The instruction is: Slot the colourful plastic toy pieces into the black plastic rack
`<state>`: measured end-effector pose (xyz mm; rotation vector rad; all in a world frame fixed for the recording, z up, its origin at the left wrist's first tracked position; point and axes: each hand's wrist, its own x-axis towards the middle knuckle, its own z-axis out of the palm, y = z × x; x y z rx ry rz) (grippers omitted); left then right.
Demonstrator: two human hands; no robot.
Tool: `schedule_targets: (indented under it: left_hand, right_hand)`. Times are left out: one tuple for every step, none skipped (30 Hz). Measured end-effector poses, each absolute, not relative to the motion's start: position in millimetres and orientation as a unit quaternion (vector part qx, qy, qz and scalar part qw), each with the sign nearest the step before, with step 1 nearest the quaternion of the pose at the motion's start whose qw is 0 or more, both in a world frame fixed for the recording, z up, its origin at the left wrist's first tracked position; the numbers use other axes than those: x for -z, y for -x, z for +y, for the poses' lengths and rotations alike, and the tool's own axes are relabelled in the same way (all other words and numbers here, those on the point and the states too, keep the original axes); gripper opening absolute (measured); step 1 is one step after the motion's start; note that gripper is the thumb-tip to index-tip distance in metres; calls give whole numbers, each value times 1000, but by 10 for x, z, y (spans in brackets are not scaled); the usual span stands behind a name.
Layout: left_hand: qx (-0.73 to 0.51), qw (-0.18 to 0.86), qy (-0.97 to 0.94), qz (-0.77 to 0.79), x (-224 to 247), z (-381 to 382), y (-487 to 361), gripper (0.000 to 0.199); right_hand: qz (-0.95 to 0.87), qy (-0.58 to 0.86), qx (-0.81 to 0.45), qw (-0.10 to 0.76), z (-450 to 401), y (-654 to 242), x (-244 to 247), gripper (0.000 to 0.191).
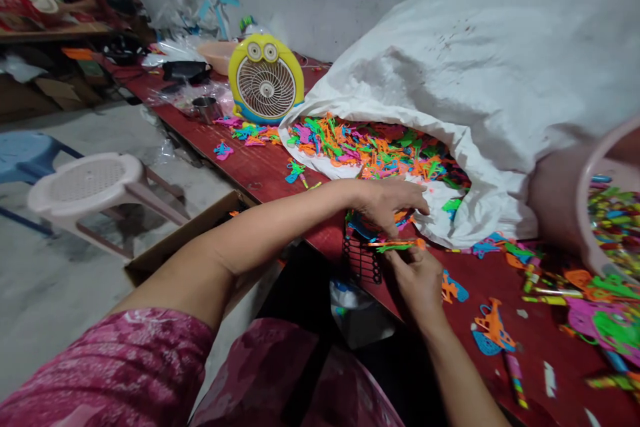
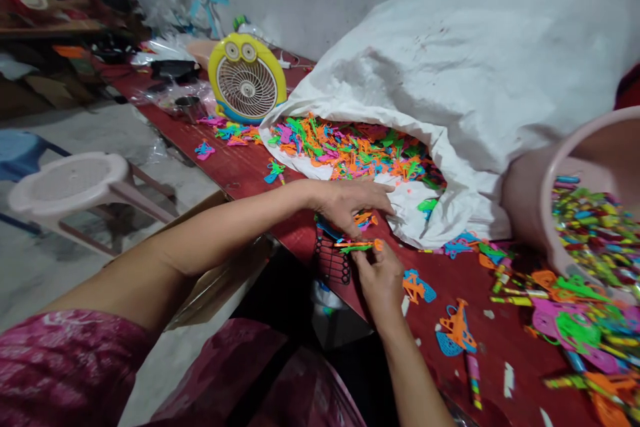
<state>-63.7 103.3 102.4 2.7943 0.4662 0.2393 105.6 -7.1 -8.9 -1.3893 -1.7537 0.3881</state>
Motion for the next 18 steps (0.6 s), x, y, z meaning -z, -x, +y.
schedule_targets:
  left_hand:
    - [-87, 147, -972, 162, -1019, 1035, 635, 67]
    - [-90, 146, -972, 162, -1014, 1036, 632, 66]
    - [-94, 144, -972, 162, -1010, 1035, 628, 65]
    - [-96, 143, -971, 163, -1007, 1033, 623, 63]
    - [-97, 141, -972, 164, -1005, 1029, 618, 61]
    - [-95, 138, -972, 165, -1005, 1024, 613, 60]
    - [-91, 134, -973, 167, -1009, 1018, 608, 59]
    - [-87, 130, -973, 170, -1017, 1010, 606, 60]
    - [-84, 127, -973, 175, -1030, 999, 605, 60]
    - [-83, 126, -972, 179, -1050, 985, 607, 59]
    - [-83, 129, -971, 182, -1074, 968, 611, 57]
    - [-84, 136, -970, 185, -1102, 948, 618, 55]
    - [-84, 146, -968, 187, -1130, 928, 626, 54]
    - [-82, 156, -966, 189, -1154, 909, 634, 56]
    - [-80, 163, -965, 191, -1171, 893, 640, 59]
    - [-80, 163, -964, 192, -1179, 882, 644, 64]
    - [-81, 157, -966, 189, -1176, 877, 644, 68]
    - [-82, 144, -969, 183, -1162, 879, 640, 71]
  right_hand:
    - [-691, 568, -161, 417, -54, -1078, 112, 21]
    - [-684, 580, -164, 410, -40, -1091, 130, 22]
    - [-681, 589, -165, 404, -31, -1094, 143, 23]
    - [-681, 592, -163, 398, -26, -1087, 152, 22]
    - [-684, 593, -157, 395, -26, -1074, 158, 22]
    - [-688, 591, -147, 394, -29, -1055, 164, 21]
    - [-694, 587, -133, 396, -36, -1035, 169, 20]
    - [-701, 582, -114, 396, -43, -1016, 175, 20]
    - [-710, 580, -92, 390, -51, -999, 182, 20]
    - [-718, 580, -66, 380, -57, -986, 191, 20]
    - [-725, 582, -42, 364, -61, -976, 200, 20]
    - [-733, 585, -21, 346, -62, -968, 208, 20]
    - [-741, 586, -5, 328, -61, -962, 216, 20]
    - [-748, 585, 7, 314, -58, -956, 222, 19]
    - [-753, 584, 12, 302, -54, -949, 226, 20]
    - [-756, 585, 12, 295, -51, -942, 227, 20]
    - [-755, 588, 8, 290, -48, -933, 225, 21]
    - [-750, 595, 3, 287, -47, -922, 219, 22]
